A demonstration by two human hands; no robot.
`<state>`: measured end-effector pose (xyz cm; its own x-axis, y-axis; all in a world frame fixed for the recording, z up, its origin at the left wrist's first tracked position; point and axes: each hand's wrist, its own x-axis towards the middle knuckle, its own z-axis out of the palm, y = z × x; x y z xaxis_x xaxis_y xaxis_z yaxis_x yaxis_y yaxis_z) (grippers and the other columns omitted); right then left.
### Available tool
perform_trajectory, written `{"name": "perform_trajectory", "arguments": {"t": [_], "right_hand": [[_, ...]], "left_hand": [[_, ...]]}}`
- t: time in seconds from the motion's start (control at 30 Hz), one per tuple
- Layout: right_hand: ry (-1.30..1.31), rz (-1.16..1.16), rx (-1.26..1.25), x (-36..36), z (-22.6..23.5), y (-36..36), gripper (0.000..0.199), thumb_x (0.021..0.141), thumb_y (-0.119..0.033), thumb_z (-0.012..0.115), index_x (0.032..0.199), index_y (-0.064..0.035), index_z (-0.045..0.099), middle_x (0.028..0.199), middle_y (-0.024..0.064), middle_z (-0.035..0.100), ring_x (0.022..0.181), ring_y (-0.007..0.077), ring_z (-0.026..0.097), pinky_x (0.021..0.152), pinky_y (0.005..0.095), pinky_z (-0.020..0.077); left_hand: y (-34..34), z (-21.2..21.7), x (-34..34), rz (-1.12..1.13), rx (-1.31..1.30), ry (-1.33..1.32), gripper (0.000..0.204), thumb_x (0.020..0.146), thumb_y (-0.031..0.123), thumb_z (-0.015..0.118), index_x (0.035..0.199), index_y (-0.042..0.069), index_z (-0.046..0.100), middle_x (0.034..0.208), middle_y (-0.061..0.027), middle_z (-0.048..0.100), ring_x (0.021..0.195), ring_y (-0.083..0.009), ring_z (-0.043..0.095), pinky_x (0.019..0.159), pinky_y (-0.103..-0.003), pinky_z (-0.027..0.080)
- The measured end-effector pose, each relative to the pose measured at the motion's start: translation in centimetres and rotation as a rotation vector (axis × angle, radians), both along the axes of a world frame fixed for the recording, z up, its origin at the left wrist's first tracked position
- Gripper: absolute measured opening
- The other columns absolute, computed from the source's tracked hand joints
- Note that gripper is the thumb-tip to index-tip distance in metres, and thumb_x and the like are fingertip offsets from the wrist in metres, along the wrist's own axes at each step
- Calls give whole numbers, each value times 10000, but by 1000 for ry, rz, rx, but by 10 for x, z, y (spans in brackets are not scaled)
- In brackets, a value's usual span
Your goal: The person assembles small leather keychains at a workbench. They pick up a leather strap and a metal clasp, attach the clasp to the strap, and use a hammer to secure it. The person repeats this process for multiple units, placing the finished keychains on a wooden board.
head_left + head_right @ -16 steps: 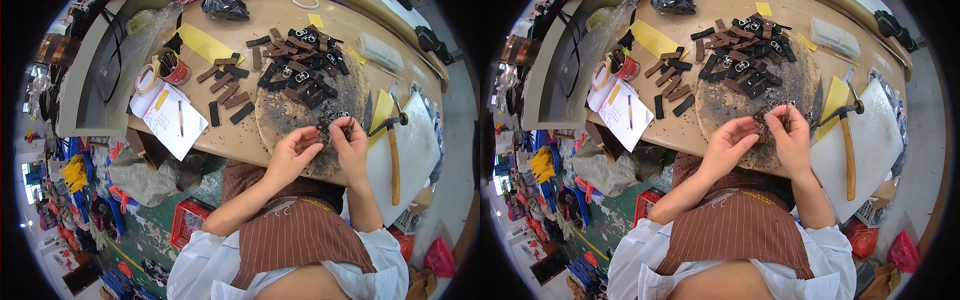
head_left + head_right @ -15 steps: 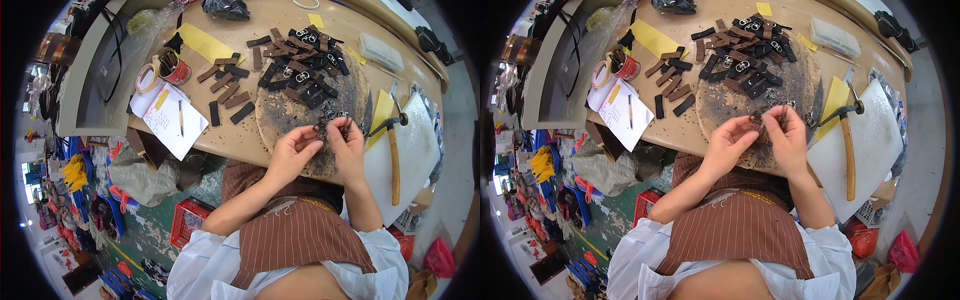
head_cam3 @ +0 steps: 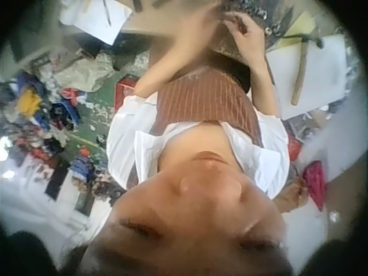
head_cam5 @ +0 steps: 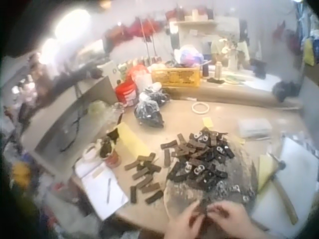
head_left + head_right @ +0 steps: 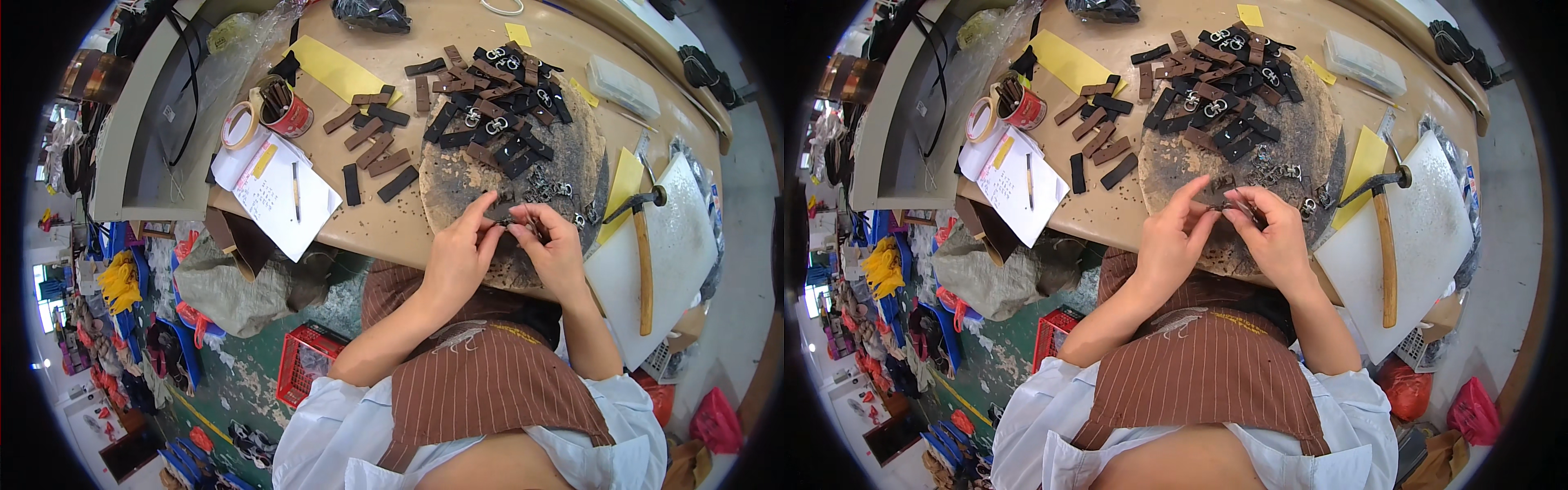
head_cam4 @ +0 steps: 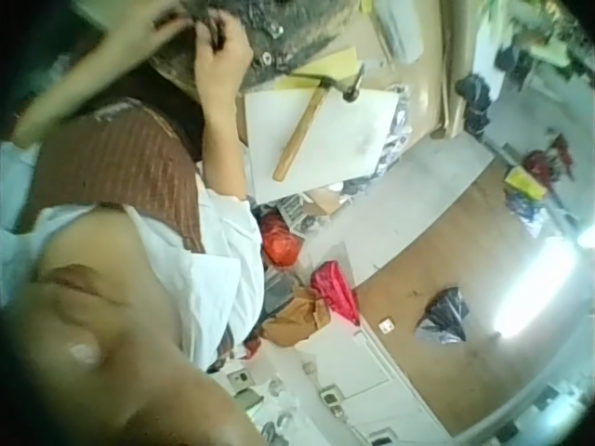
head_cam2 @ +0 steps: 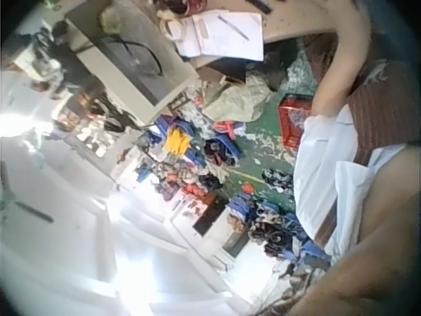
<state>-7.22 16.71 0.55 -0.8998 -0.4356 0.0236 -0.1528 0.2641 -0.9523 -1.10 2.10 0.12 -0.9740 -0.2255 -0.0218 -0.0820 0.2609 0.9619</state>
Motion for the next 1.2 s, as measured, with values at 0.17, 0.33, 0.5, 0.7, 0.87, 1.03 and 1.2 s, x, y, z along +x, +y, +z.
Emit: {"name": "perform_trajectory", "arguments": {"t": [0.17,0.33,0.5,0.7,0.87,1.03,1.2], "right_hand": [[287,196,63,2,25,11,281,704,46,664,975,-20,625,792,75,590,674,145,582,605,236,469],[432,423,-135,4,30,20,276,663,-12,724,926,-37,644,756,79,595,640,179,597,512,262,465],[622,382,-106,8,32,14,170,698,-36,718,834,-39,617,673,66,577,571,184,568,490,273,449],[506,-50,-201,35,7,-2,172,706,-49,729,808,-47,589,688,68,547,574,170,522,506,252,413],[282,100,-186,38,26,0,301,713,-62,724,992,-44,612,748,52,542,595,143,511,520,238,411],[89,511,-155,9,43,16,302,718,-18,697,1015,-35,640,775,42,566,676,122,540,579,240,431],[-205,679,-144,6,54,16,242,689,-51,737,918,-32,658,756,38,570,666,120,533,574,247,416]], "left_hand": [[-9,-3,5,-117,799,-243,167,863,76,575,1003,-14,565,813,-69,636,694,-105,616,618,-232,512],[-12,23,23,-217,859,-379,141,869,84,570,959,-25,571,827,-68,634,713,-100,621,648,-219,524],[-7,27,32,-197,744,-262,128,866,57,567,970,-19,565,872,-65,628,745,-93,612,664,-219,520],[13,20,31,19,1072,-77,197,858,31,571,1048,-11,539,922,-39,588,824,-87,584,724,-215,499],[-4,13,31,-67,1154,-151,424,828,-42,566,1230,17,448,923,-41,573,833,-92,572,708,-219,497],[-19,34,32,-278,870,-193,656,793,-66,588,1365,32,283,863,-52,569,793,-100,574,692,-220,487],[-22,30,41,-392,816,-235,704,786,-59,600,1378,24,228,859,-52,558,799,-94,568,706,-215,471]]}}
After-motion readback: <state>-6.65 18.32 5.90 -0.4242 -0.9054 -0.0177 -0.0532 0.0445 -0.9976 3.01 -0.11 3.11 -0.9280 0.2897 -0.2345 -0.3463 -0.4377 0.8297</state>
